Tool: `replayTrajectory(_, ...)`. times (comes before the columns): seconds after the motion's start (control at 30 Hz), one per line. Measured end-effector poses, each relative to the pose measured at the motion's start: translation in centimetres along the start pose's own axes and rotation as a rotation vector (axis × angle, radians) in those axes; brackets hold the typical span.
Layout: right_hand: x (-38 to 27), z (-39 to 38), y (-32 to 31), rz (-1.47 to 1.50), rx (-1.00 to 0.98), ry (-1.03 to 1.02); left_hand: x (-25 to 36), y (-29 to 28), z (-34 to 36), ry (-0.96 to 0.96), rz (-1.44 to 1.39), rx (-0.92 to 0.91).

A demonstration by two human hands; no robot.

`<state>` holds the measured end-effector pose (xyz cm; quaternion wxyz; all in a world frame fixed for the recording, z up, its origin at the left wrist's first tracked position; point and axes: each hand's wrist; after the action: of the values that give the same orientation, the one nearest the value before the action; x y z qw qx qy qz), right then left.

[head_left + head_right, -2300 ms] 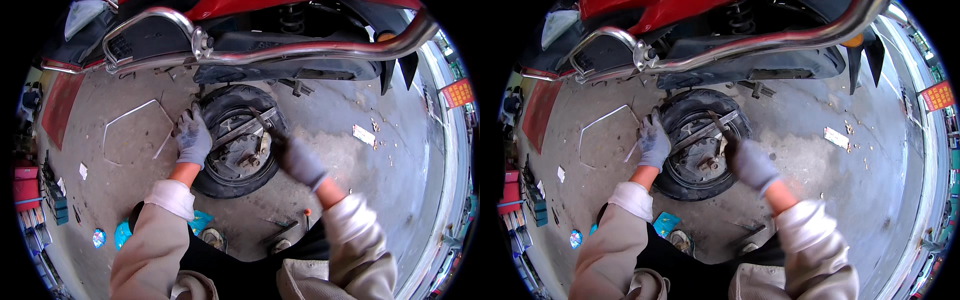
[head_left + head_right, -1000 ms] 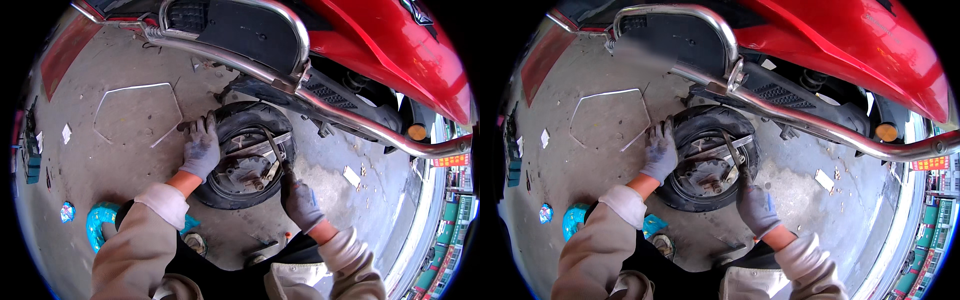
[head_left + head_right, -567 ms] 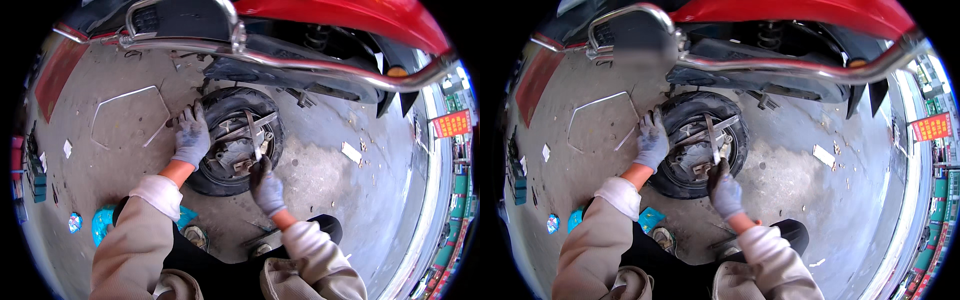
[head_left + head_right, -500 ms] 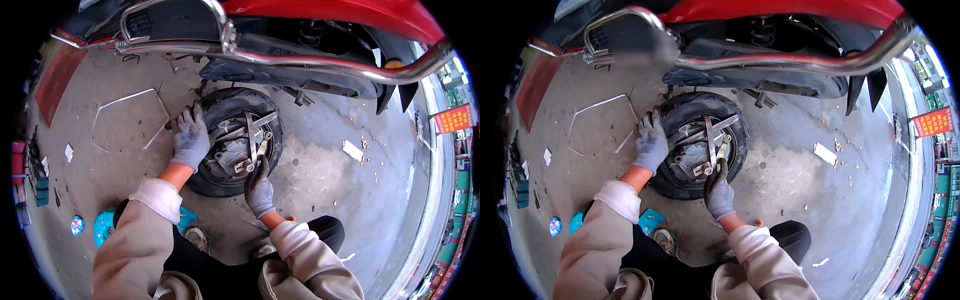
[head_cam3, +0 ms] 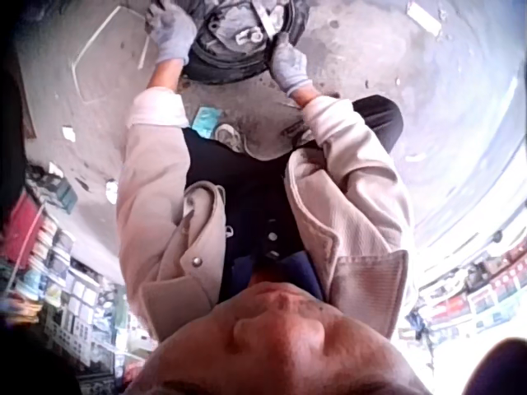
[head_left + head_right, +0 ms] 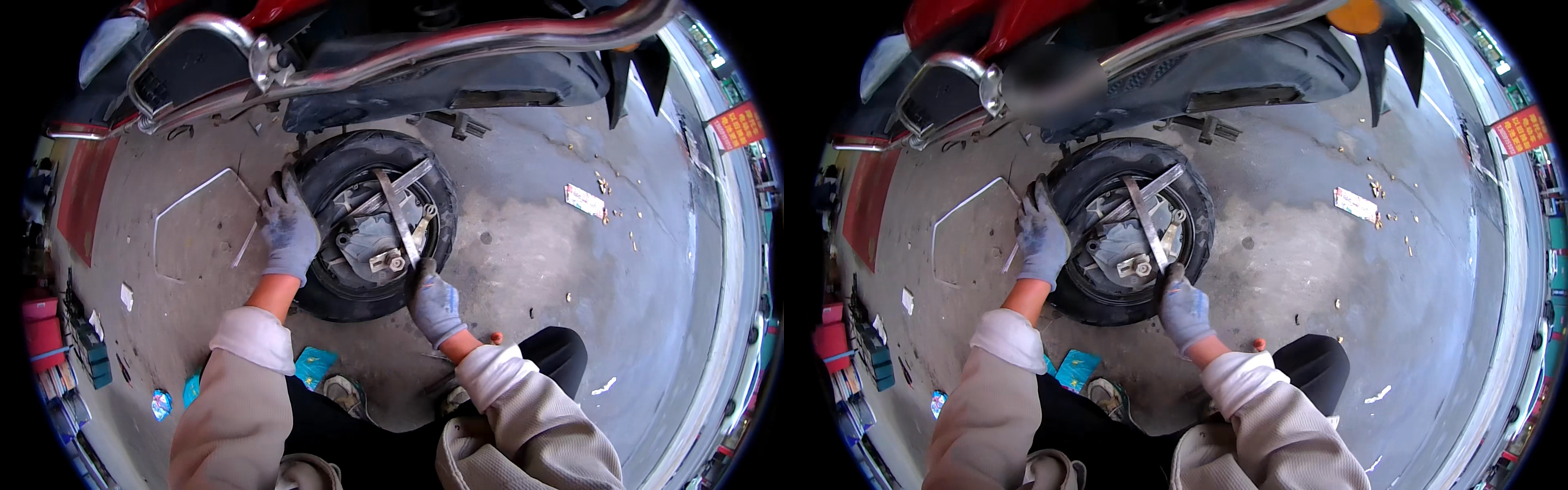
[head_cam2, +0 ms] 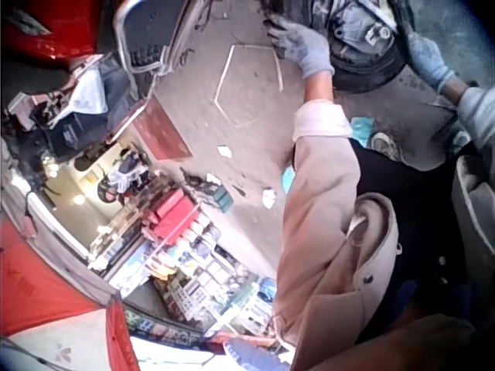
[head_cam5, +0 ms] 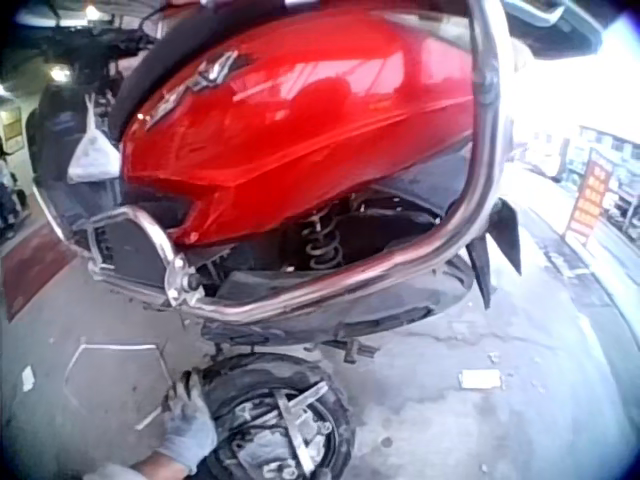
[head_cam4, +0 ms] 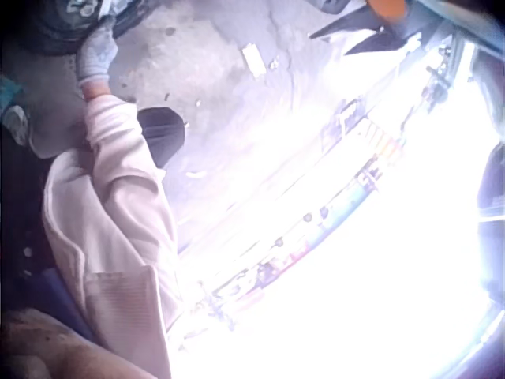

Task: The person uses a power drill to remove bolts from the rear wheel of a red scooter. They then use tire irons to pry the tire off the rim, separating the rubber from the metal wheel. The person works in a cluttered outdoor repair area.

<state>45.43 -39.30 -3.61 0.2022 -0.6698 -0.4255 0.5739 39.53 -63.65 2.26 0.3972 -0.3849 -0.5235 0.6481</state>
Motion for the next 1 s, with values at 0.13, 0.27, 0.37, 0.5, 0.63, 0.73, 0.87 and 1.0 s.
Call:
replayTrajectory(0.13, -1.0, -0.5, -5.1, -0.123, 0.016, -0.277, -1.4, -0.3, 0.0, -0.034, -0.026, -0.055)
replayTrajectory(0.27, 1.2, 3.1, -10.0, -0.199, -0.126, -0.237, -0.3, -0.8, -0.1, -0.008, -0.034, -0.116)
replayTrajectory(0.37, 4.4, 2.2, -2.5, -0.185, 0.287, -0.328, -0.2, 0.2, 0.9, 0.014, 0.012, -0.029)
replayTrajectory(0.5, 4.0, 1.7, -3.6, -0.223, 0.033, -0.208, 0.0, 0.1, 1.0, 0.026, 0.044, -0.099)
replayTrajectory(0.63, 0.6, 4.2, -12.1, -0.293, -0.104, -0.301, -1.0, 0.4, 1.2, 0.033, 0.021, -0.113)
replayTrajectory(0.73, 4.8, 6.3, -11.7, -0.351, -0.130, -0.170, -0.2, -0.8, 1.7, 0.067, -0.158, -0.139)
replayTrajectory(0.87, 13.1, 8.2, -1.4, -0.204, -0.014, -0.124, -2.6, 1.1, 1.2, 0.207, -0.595, 0.108)
replayTrajectory(1.0, 17.0, 6.9, 0.5, -0.148, -0.023, 0.007, -2.1, 2.0, -1.4, -0.458, -1.826, -0.232)
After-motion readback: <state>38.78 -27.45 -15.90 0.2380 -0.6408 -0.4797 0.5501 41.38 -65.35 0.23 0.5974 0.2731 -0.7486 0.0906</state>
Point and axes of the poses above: each hand's wrist, its own z-axis towards the middle knuckle, its own y-axis out of the palm, x = y × z, and after that the axes turned 9 degrees about z, right-handed
